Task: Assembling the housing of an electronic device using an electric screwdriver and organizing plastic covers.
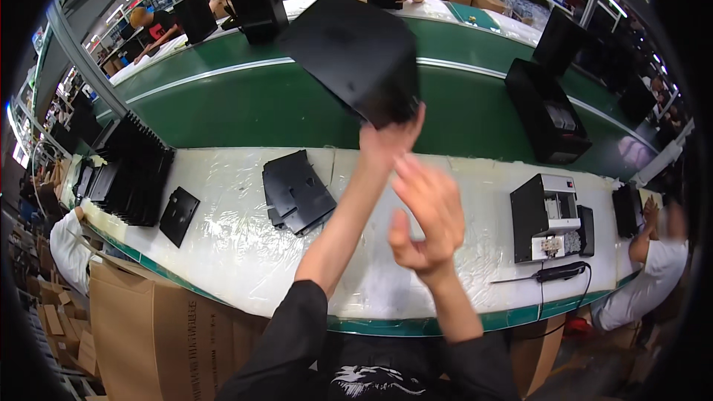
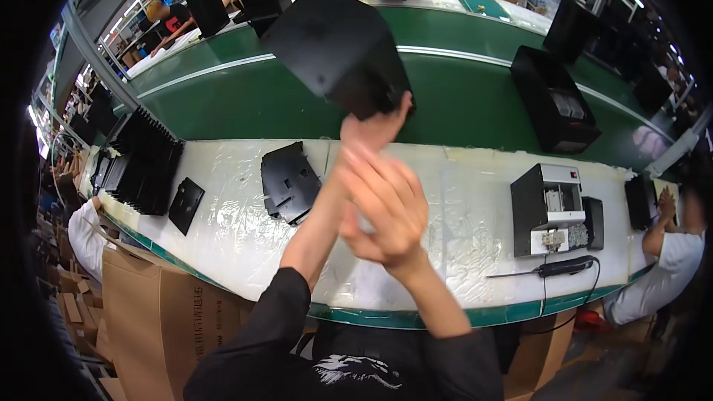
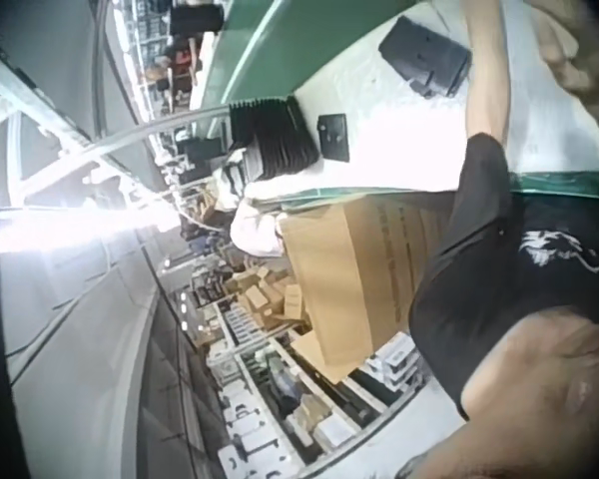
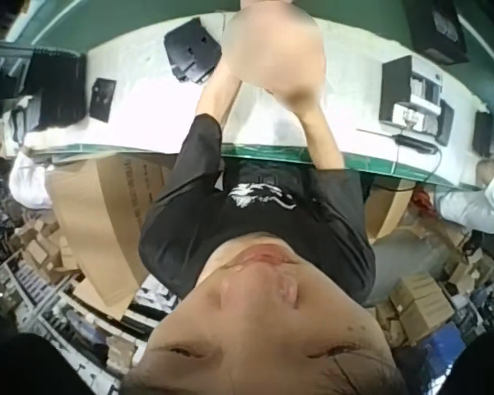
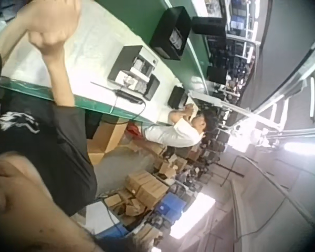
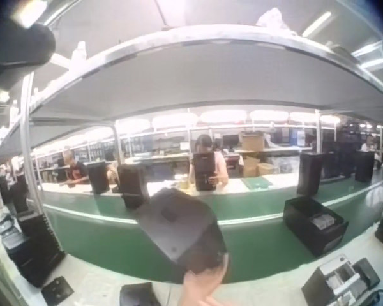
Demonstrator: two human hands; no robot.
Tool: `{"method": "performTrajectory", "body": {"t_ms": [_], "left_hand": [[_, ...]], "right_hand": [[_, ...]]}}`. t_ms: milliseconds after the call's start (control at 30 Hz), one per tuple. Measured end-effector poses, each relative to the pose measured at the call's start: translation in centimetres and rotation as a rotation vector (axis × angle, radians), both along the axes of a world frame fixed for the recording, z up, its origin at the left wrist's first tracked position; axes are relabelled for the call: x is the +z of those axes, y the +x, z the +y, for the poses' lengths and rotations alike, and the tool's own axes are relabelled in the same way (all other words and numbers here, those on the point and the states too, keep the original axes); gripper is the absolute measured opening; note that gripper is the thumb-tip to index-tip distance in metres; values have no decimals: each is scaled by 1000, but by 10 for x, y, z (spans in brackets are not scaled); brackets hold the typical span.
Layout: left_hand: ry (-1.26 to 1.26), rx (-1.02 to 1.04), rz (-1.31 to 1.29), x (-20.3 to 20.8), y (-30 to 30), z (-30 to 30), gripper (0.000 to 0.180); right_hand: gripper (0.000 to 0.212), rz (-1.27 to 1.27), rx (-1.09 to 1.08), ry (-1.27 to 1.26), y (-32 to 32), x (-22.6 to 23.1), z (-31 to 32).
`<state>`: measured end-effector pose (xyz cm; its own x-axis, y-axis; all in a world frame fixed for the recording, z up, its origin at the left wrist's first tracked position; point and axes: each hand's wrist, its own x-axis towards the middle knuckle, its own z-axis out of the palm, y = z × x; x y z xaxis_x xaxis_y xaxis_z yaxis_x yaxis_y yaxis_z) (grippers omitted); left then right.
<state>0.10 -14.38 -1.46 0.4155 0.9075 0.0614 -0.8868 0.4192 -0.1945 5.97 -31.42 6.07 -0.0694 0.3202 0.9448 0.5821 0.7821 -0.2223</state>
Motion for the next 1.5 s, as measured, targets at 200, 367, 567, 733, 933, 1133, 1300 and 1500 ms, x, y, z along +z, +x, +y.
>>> {"method": "performTrajectory", "body": {"t_ms": [200,367,567,733,933,1133,1300,1500], "left_hand": [[-270,3,-45,46,19,74,55],[-309,17,-58,18,80,105,49],[-186,5,-73,7,94,128,50],[7,23,283,-19,85,79,54],[340,-360,745,-113,38,-49,35],[542,-232,1020,-128,24,-86,30],[631,-224,1252,-114,20,-98,28],[696,-241,1354,-106,19,-98,26]], "right_hand": [[27,-136,-441,-708,66,-173,-99],[30,-161,-570,-786,95,-192,-143],[32,-166,-606,-791,93,-195,-142],[32,-148,-598,-868,98,-193,-144],[41,-274,-593,-903,101,-189,-134],[47,-424,-497,-1036,98,-194,-134],[48,-475,-528,-1053,98,-195,-142],[48,-426,-564,-1076,98,-197,-138]]}}
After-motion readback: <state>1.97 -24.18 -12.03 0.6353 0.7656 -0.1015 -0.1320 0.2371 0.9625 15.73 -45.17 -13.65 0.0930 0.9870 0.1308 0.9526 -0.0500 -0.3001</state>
